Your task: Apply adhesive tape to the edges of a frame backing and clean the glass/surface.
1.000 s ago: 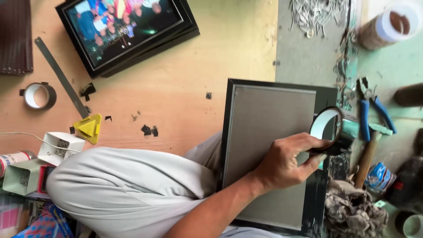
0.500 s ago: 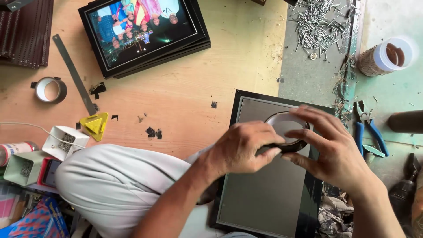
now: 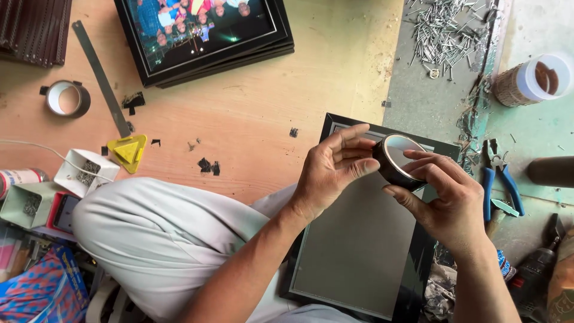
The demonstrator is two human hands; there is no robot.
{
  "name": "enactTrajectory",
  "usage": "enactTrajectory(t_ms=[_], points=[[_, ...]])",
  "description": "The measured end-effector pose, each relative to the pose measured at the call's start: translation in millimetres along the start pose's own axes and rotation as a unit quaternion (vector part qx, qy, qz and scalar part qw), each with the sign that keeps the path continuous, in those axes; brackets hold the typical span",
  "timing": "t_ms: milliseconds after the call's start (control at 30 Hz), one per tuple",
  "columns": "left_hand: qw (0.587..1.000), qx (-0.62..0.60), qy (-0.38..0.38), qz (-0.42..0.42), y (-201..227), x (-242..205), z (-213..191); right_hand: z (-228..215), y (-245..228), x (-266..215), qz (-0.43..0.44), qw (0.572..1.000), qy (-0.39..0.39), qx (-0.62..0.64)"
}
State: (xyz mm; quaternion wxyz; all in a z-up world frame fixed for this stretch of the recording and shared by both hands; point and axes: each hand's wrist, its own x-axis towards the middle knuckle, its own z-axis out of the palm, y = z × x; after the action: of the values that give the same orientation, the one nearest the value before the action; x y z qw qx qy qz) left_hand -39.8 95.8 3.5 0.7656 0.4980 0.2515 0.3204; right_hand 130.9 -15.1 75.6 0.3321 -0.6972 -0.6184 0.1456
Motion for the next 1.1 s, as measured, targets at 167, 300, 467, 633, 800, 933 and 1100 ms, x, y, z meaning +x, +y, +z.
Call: enactTrajectory(t_ms=[167,300,467,633,800,933,1100], points=[[0.998,-0.037,0.014,-0.053,5,2,-1,-4,-2,-3,-0.027,0.999,-0.003,-0.021],[0.997,-0.051,0.011,-0.061,5,0,-2,-4,2,-9,-0.049,0.999,0.000,-0.001],[0.997,-0.032,0.023,-0.073,1,-4,0,-1,-2,-13,-0.081,0.996,0.005,-0.026],[0.997,-0.009,0.071,-0.012,-7,-8,13,3,-6,-17,-0.050,0.974,0.034,-0.218],[0.990,-0.038,0.134,0.010,-9,-13,23,4,-10,-14,-0.038,0.970,0.055,-0.234],[0.989,-0.103,0.106,0.014,-5,-14,21,3,-9,-15,-0.058,0.970,0.064,-0.229],[0.993,-0.024,0.101,-0.052,-2,-9,17,5,-9,-19,-0.040,0.969,0.061,-0.236]])
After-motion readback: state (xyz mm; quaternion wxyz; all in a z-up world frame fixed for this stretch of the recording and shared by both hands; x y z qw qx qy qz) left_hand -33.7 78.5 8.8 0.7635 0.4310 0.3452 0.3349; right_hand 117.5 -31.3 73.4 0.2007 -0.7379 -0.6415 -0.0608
